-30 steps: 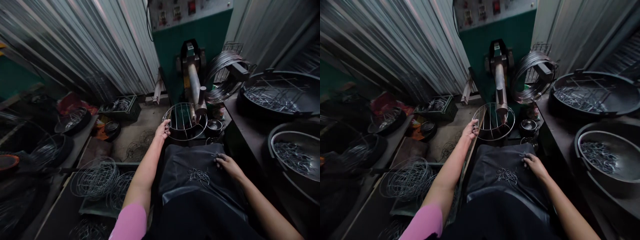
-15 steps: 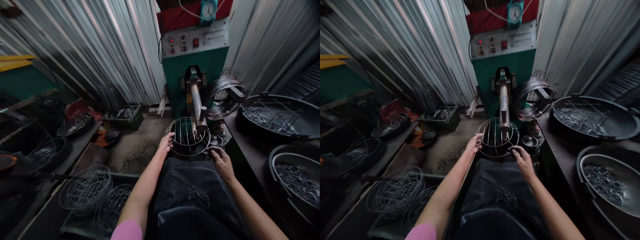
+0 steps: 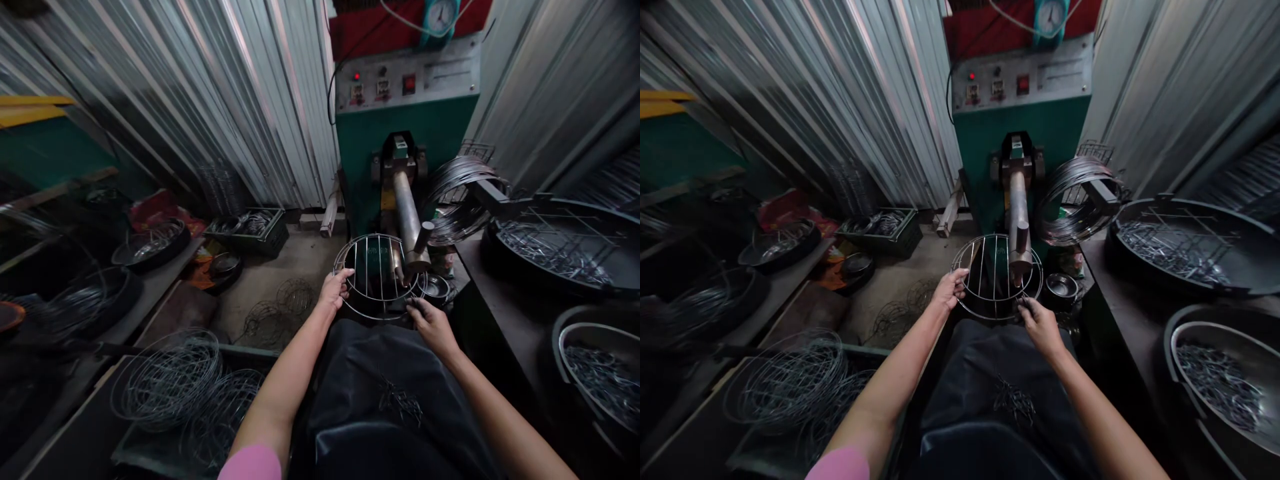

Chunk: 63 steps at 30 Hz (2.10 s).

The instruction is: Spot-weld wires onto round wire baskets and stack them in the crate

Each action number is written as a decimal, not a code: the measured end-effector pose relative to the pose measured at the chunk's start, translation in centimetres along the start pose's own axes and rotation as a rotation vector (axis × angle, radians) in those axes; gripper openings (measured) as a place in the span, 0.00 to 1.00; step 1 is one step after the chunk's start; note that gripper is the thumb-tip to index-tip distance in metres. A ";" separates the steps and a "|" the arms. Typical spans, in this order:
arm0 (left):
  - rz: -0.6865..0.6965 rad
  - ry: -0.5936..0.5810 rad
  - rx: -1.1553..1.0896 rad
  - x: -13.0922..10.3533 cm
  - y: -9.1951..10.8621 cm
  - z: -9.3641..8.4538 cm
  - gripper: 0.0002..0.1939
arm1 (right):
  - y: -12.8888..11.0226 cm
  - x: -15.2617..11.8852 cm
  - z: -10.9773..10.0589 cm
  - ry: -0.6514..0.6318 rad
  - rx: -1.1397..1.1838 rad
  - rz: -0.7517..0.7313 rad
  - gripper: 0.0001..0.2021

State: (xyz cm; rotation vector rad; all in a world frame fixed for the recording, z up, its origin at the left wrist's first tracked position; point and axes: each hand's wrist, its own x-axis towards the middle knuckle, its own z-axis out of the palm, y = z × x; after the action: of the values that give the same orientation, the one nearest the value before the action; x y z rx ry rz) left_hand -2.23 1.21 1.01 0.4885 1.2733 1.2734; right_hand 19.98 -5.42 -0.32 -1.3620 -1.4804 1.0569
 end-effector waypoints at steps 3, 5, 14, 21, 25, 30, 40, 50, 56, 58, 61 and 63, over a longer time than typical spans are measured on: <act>0.005 0.011 0.002 -0.1 -0.1 0.1 0.23 | -0.1 0.1 0.1 0.014 0.017 0.034 0.18; 0.008 0.015 0.005 -0.1 -0.1 0.2 0.23 | -0.3 0.1 0.2 0.016 0.033 0.033 0.18; -0.031 0.037 0.032 0.4 -0.3 0.4 0.22 | -0.7 0.0 0.6 0.053 0.084 -0.027 0.18; -0.064 0.030 0.042 0.7 -0.4 0.6 0.21 | -1.2 0.4 0.4 0.063 0.074 -0.037 0.18; -0.060 0.052 0.034 0.9 -0.6 0.6 0.21 | -1.5 0.8 0.3 0.080 0.028 -0.058 0.18; -0.075 0.049 0.030 1.2 -0.6 0.8 0.21 | -1.6 1.2 0.2 0.087 0.033 -0.053 0.18; -0.094 0.061 0.022 1.0 -0.7 0.9 0.21 | -1.6 1.2 0.1 0.100 0.000 -0.077 0.18; -0.086 0.088 -0.005 0.8 -0.6 0.9 0.20 | -1.7 1.6 0.3 0.165 -0.066 -0.096 0.14; -0.091 0.116 0.015 0.9 -0.7 0.9 0.19 | -1.8 1.7 0.4 0.129 -0.010 -0.072 0.14; -0.082 0.122 0.011 0.8 -0.7 1.0 0.19 | -1.6 1.5 0.5 0.121 0.053 -0.039 0.16; -0.081 0.126 0.006 0.5 -0.6 1.1 0.19 | -1.1 1.1 0.0 0.165 0.163 0.002 0.19; -0.091 0.122 -0.001 0.4 -0.7 1.2 0.19 | -0.5 0.6 -0.8 0.238 0.220 0.025 0.21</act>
State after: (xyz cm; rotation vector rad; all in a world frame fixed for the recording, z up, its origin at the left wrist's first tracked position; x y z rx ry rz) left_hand -1.00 1.78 0.64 0.3520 1.3816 1.2423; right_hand 20.62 -4.79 0.38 -1.3022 -1.1413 1.0029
